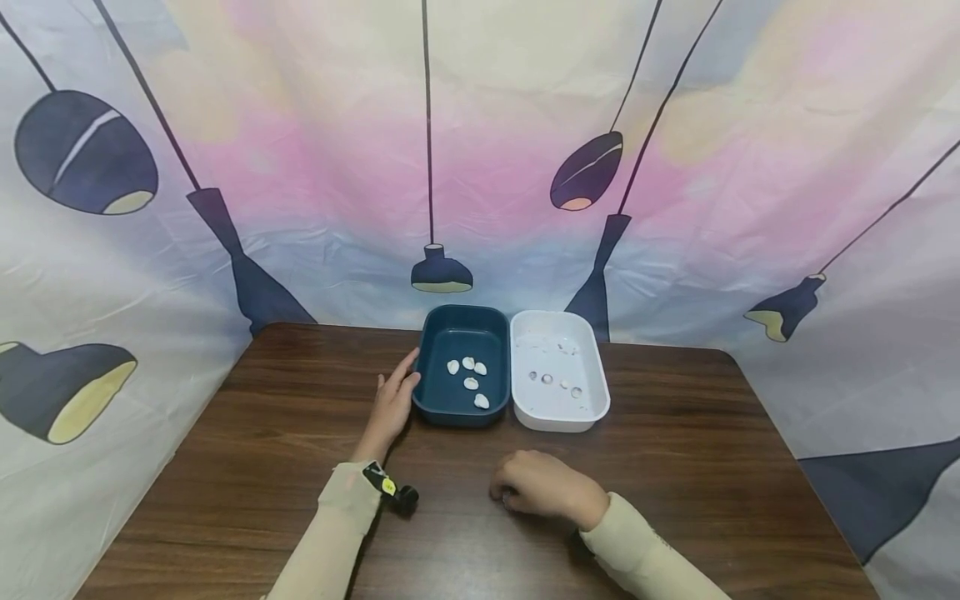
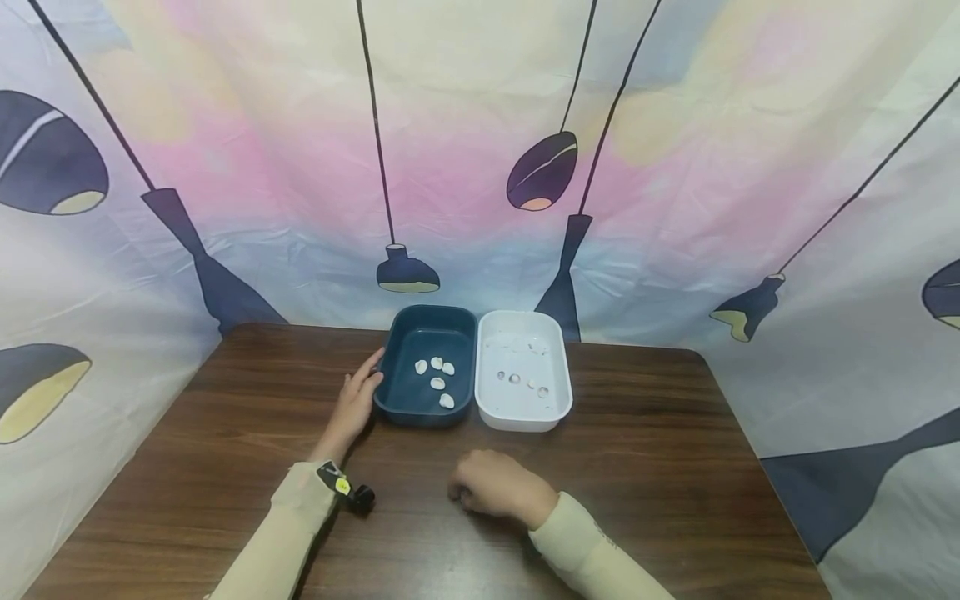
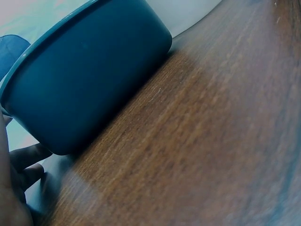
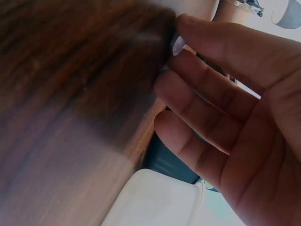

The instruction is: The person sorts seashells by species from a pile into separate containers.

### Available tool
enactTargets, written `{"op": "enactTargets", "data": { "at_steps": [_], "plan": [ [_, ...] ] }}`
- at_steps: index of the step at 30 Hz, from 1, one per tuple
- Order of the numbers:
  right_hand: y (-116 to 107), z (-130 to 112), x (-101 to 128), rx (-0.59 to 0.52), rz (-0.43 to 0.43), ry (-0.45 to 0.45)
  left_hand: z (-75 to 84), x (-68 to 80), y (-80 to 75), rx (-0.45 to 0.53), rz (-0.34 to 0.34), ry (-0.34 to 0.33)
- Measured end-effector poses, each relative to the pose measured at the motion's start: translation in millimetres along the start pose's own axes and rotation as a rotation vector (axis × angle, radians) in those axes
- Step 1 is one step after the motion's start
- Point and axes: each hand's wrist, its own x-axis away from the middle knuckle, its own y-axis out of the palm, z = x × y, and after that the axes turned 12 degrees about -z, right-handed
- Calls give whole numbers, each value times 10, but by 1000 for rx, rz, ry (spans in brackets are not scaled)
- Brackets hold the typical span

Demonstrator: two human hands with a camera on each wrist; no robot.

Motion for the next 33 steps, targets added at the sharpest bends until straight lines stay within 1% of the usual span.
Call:
{"op": "enactTargets", "data": {
  "at_steps": [5, 10, 19, 29, 33],
  "plan": [
    [5, 5, -10, -3, -2, 5, 7, 2, 1, -4, 2, 3],
    [-22, 29, -9, -35, -11, 4, 11, 0, 3, -7, 3, 6],
    [-146, 37, 34, -78, 28, -16, 29, 11, 1, -23, 7, 21],
    [-115, 73, 18, -72, 24, -6, 17, 5, -6, -24, -5, 15],
    [-136, 102, 35, -86, 32, -18, 14, -4, -6, -23, -11, 14]
  ]
}}
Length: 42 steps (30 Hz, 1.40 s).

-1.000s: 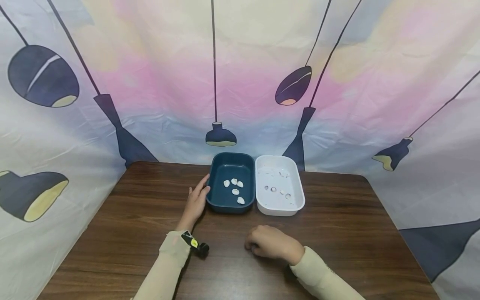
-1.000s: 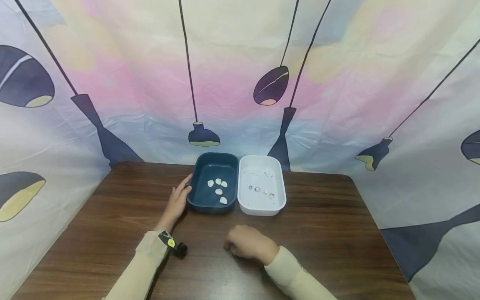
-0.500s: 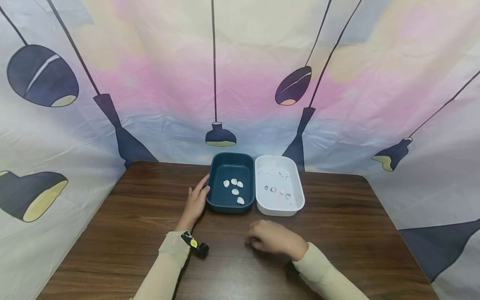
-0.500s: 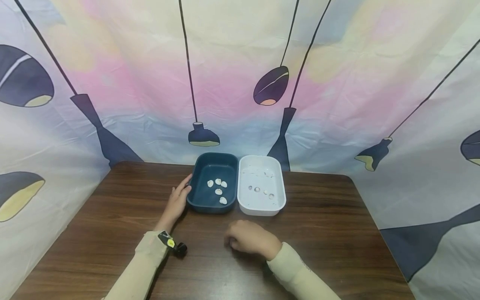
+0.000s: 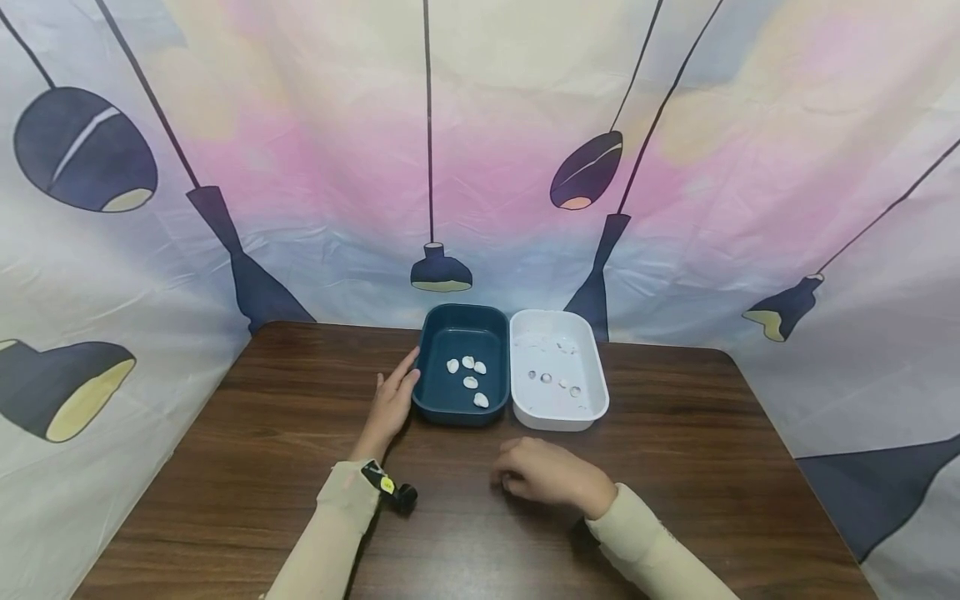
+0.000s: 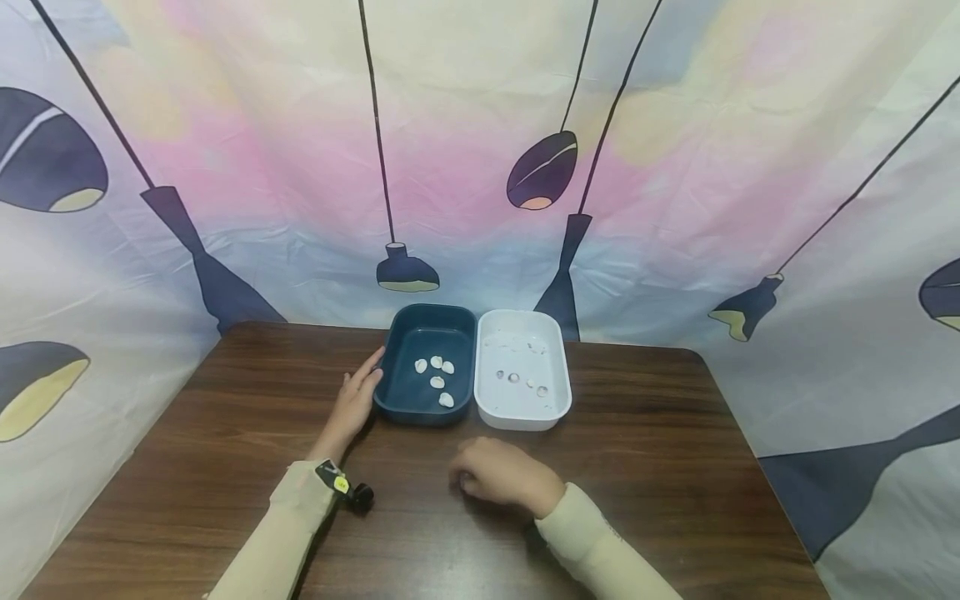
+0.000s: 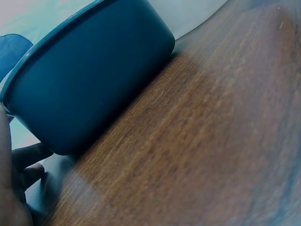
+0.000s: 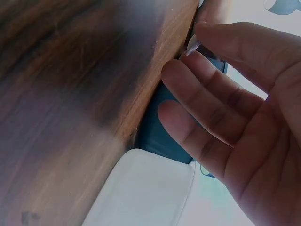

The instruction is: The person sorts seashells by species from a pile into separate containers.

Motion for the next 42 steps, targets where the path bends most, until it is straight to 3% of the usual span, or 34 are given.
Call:
{"op": "enactTargets", "data": {
  "at_steps": [11, 19, 28, 42],
  "plan": [
    [-193, 127, 52, -44, 22, -19, 10, -9, -6, -7, 4, 18],
    [-383, 230, 130, -33, 115, -38, 19, -11, -4, -19, 7, 35],
    [-467, 335, 197, -80, 156, -11, 18, 5, 14, -28, 13, 34],
    [-736, 595, 217, 9, 209, -8, 16, 27, 11, -23, 13, 33]
  ]
}}
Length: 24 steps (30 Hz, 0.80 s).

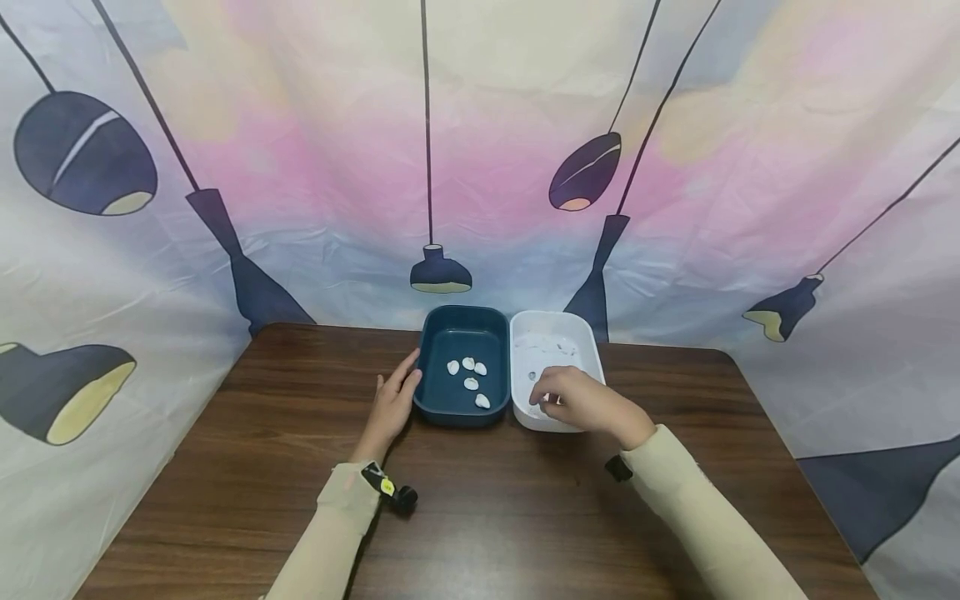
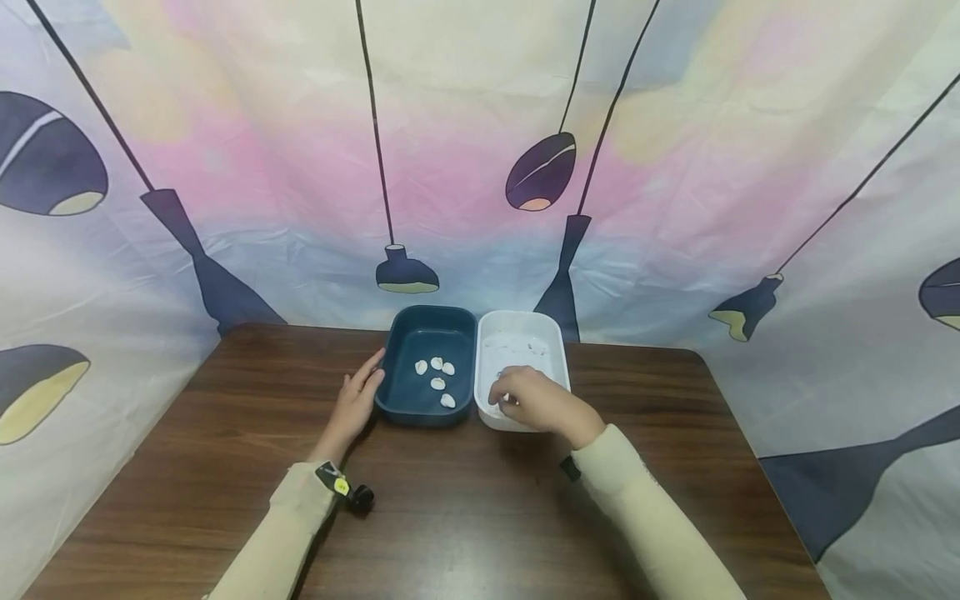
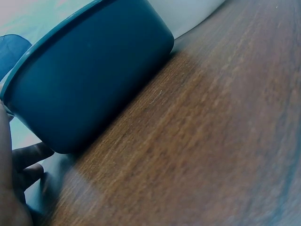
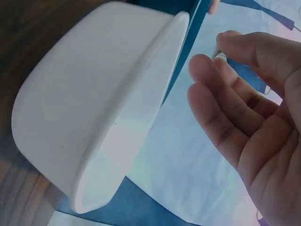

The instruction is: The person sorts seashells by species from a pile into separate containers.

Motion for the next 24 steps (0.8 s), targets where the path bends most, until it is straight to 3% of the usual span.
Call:
{"op": "enactTargets", "data": {
  "at_steps": [5, 16, 24],
  "plan": [
    [-34, 102, -68, -10, -16, 52, -4, 4, -2, 1, -1, 1],
    [90, 456, -287, 23, 16, 32, -7, -4, -15, -2, -6, -11],
    [194, 582, -393, 9, -32, 47, -10, -4, -1, 1, 2, -14]
  ]
}}
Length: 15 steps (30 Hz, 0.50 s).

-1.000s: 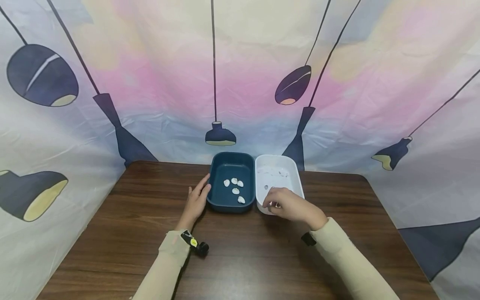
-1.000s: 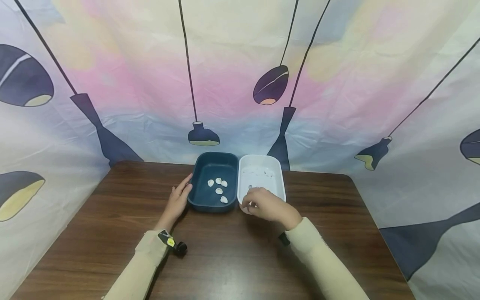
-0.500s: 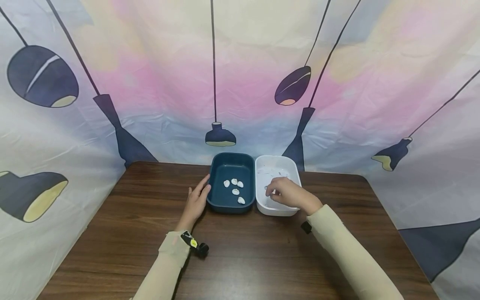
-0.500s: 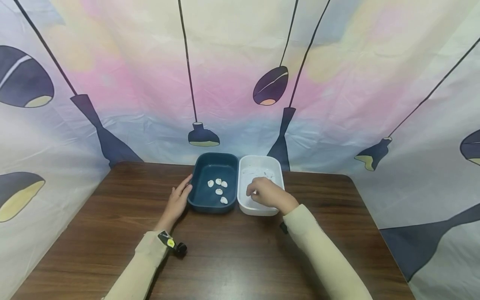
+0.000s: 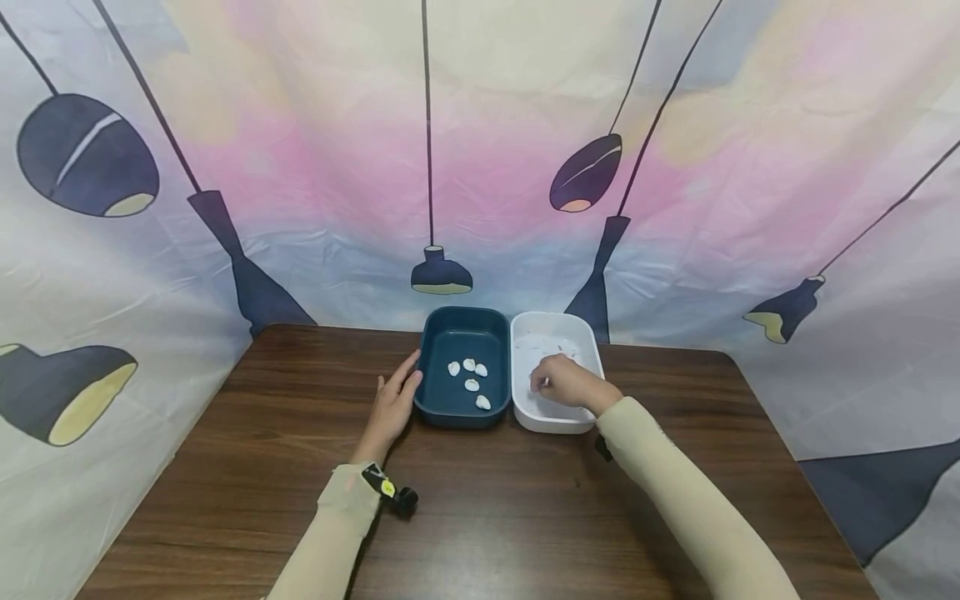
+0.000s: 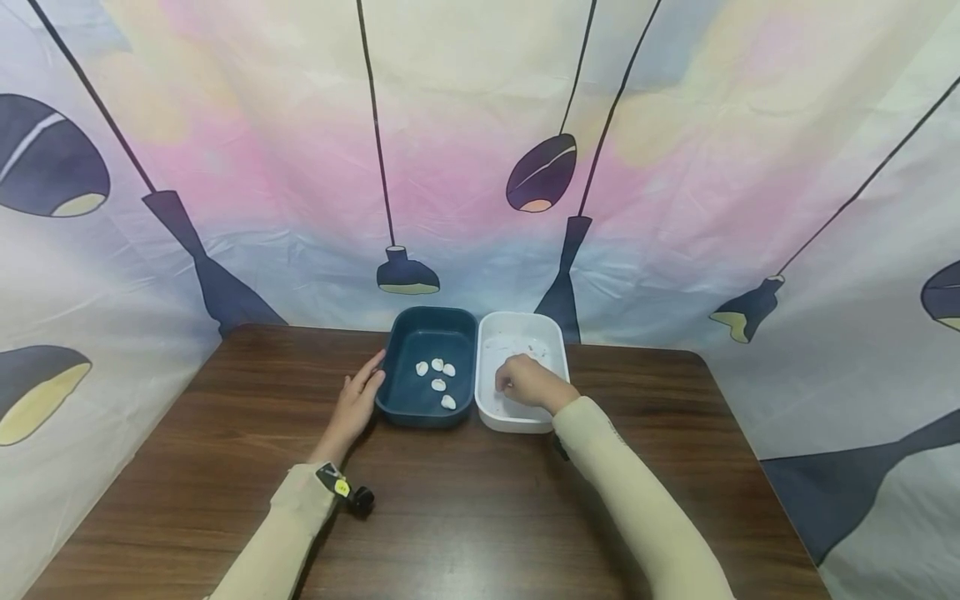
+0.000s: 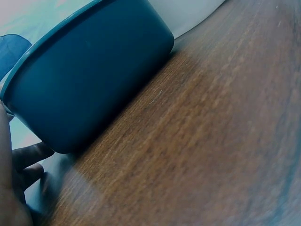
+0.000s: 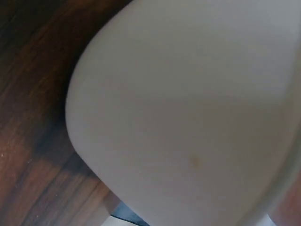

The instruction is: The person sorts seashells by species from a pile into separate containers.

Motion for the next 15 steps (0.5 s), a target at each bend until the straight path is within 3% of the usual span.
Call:
{"op": "enactTargets", "data": {
  "at_steps": [7, 15],
  "plan": [
    [35, -15, -21, -1, -40, 77, 2, -13, 14, 9, 4, 1],
    [42, -5, 37, -4, -23, 128, 12, -32, 45, 12, 6, 8]
  ]
}}
